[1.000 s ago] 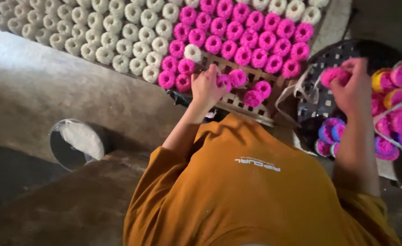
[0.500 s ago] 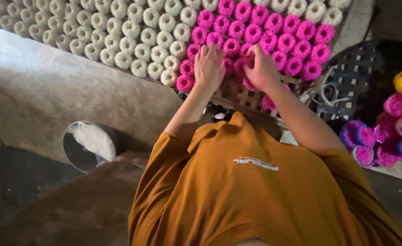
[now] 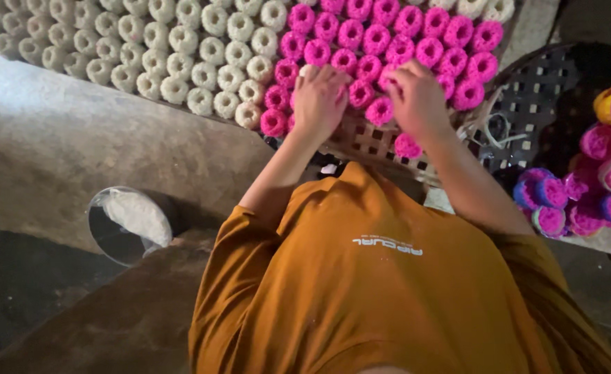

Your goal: The person repeatedly picks up small pink and yellow ring-shaped items from a basket and places them into empty slots on a large wooden grid. The person also handles a few blue and green items, arranging them among the pink ones. The grid gradually fills with the colorful items.

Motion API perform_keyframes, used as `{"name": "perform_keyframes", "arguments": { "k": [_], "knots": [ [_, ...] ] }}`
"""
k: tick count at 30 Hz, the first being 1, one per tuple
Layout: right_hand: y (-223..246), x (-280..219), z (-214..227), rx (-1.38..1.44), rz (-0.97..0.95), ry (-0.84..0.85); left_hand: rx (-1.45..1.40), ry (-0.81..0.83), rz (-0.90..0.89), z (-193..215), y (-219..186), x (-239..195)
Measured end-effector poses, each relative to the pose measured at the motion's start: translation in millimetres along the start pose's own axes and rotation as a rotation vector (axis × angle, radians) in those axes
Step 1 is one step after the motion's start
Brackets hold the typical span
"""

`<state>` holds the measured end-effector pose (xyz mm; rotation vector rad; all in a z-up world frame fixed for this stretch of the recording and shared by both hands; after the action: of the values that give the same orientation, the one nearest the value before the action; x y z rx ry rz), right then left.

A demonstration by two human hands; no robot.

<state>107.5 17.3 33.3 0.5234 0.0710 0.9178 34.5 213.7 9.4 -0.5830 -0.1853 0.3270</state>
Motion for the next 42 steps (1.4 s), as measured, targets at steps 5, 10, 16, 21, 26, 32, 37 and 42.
{"name": "perform_keyframes", "arguments": {
  "k": [5, 10, 16, 21, 26, 32, 37, 42],
  "knots": [
    [-3.4, -11.4, -12.4, -0.02, 0.027, 0.264, 0.137, 0.062, -0.223, -19.2, -19.3, -16.8],
    [4.4, -18.6, -26.4, -0.222, 0.095, 0.138, 0.174, 0.05, -0.187, -24.8, -14.4, -20.0],
    [1.6, -9.0, -20.7, -0.069, 0.108, 0.087, 0.055, 0.048, -0.179, -8.5, -19.1, -23.6],
    [-34.0, -30.1, 12.7, 0.033, -0.149, 0.183, -0.049, 0.055, -0.076, -11.3, -38.4, -23.0],
    [-51.6, -76.9, 29.3, -0.126, -0.092, 0.345, 0.009, 0.087, -0.082, -27.7, -60.7, -10.2],
    [-42.0, -93.1, 20.6, -0.058, -0.152, 0.061, 0.1, 0.514, -0.046, -58.2, -89.2, -44.5],
    [-45.4, -76.1, 19.7, 0.077, -0.185, -0.193, -0.128, 0.365, -0.01, -63.6, -96.7, -81.3],
    [-38.4, -62.9, 2.5, 0.194, -0.099, -0.281, -0.159, 0.294, -0.072, -58.7, -87.1, -96.4]
  ]
}}
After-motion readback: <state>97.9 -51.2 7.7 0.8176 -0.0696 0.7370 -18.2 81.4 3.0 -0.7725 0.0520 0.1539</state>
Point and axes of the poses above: each hand's wrist, its own x-axis towards the middle knuckle, its own z-axis out of the back of the hand, y = z × x, the point moved 4 cm from there along x, towards the middle knuckle, and after that the axes turned 15 degrees about z, right-handed, at the moved point
